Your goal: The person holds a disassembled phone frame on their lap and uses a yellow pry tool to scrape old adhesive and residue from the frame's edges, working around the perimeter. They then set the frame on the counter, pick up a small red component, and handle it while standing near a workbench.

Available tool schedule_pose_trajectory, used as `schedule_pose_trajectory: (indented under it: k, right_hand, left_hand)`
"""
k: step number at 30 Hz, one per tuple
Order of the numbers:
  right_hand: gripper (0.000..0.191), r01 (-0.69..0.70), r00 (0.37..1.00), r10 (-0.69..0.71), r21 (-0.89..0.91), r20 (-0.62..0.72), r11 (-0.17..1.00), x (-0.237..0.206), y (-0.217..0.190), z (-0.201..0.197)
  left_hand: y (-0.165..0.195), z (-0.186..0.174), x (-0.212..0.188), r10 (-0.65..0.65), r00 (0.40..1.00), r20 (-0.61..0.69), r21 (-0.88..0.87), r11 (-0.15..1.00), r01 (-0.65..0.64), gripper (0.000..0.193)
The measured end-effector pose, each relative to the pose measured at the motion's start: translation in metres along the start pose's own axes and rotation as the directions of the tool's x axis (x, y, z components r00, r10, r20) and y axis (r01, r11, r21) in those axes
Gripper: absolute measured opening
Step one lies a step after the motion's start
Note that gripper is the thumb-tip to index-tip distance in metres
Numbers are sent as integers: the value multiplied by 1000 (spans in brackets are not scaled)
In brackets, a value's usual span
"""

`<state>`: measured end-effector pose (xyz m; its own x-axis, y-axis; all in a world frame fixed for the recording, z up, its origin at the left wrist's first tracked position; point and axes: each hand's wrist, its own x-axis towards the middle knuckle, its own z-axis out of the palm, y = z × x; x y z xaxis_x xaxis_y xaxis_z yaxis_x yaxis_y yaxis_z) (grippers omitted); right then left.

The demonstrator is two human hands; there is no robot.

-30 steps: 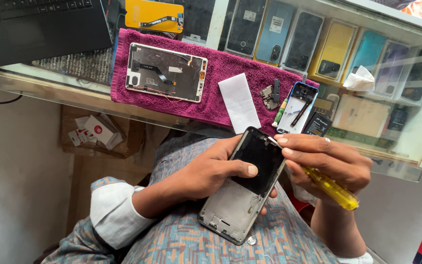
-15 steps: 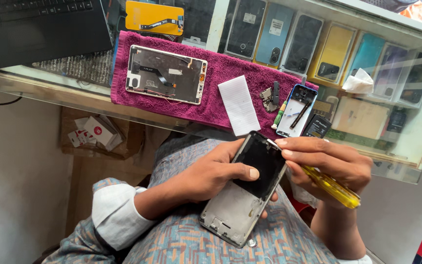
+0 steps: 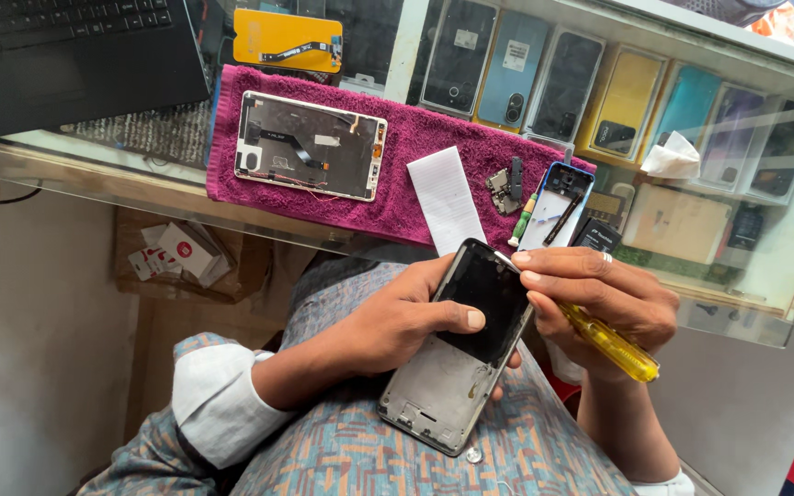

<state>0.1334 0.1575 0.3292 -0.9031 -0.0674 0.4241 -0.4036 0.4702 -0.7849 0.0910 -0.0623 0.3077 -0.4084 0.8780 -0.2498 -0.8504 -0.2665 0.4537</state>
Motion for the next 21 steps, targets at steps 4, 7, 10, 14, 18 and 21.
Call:
schedule_pose_trajectory:
  k: [4,7,10,14,18,21]
  right_hand:
    - [8,4,1000,-4,31,6,1000,1,2,-2]
    - [8,-9,1000,9,38,4,999,3,1,-2]
    - [8,-2,1000,2,-23,23,1000,6,-1,0]
    - [8,-11,999,10,4,42,1000,8,-3,-3]
    - [7,-43,999,43,3,-5,999,7,-5,-5]
    - [9,-67,997,68,-16,29,998,6,-6,-3]
  left_hand:
    - [5,3,-1,-52,999,-8,-40,998,51,43]
    - [8,5,-1,-72,997,-17,-53,996,71,43]
    - [9,5,1,-61,998,-7,-56,997,60,43]
    - [8,5,4,-71,997,12,-48,996,71,42]
    - [6,5,6,-51,999,1,-4,999,51,43]
    - [4,5,8,-53,999,10,0,999,53,41]
